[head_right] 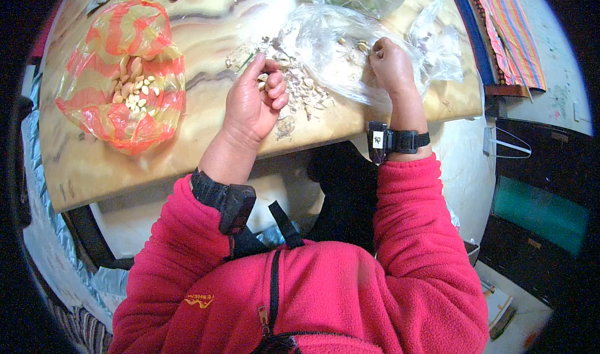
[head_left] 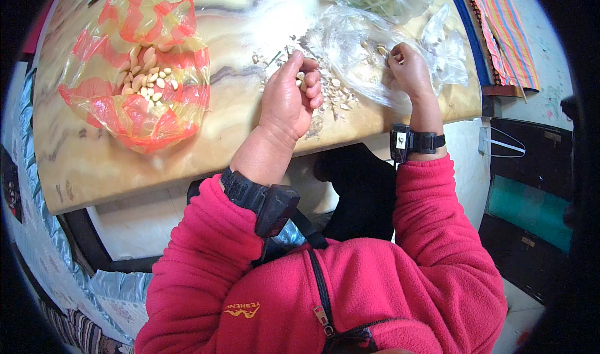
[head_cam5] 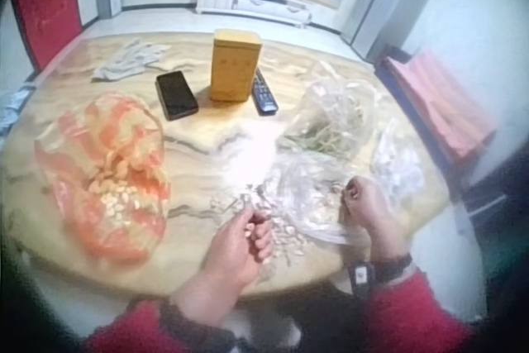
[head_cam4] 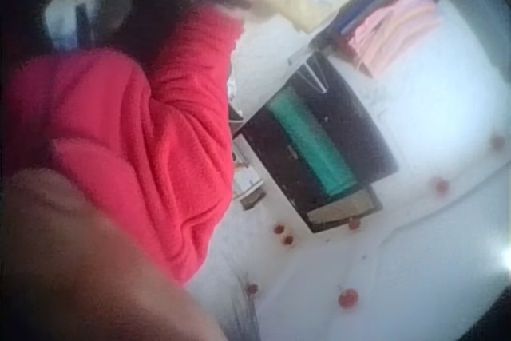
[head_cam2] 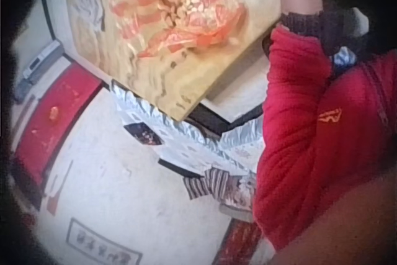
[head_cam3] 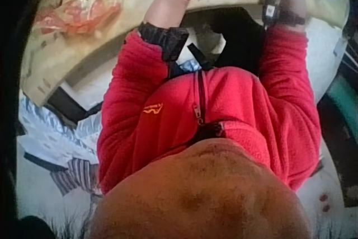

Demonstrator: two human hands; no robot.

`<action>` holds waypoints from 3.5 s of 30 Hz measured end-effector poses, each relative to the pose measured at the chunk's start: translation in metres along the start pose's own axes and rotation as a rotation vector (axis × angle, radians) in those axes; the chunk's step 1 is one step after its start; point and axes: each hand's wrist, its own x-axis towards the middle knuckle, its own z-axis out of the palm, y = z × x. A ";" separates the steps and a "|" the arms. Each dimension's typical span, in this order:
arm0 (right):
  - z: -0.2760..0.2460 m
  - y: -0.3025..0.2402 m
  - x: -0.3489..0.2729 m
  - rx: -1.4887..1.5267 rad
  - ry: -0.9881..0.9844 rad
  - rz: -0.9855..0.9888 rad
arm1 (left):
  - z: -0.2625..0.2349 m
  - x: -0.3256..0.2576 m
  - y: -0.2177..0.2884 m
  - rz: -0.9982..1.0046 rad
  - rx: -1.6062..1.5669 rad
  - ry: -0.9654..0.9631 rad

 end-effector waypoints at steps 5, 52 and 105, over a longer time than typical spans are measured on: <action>-0.001 0.007 0.002 0.062 -0.008 0.005 | 0.002 -0.001 0.000 0.018 0.023 0.024; -0.025 -0.036 -0.001 0.170 0.049 -0.037 | -0.002 -0.003 0.008 0.003 -0.096 0.072; 0.023 -0.136 0.033 -0.232 -0.234 -0.326 | 0.000 -0.003 0.008 0.043 0.089 0.046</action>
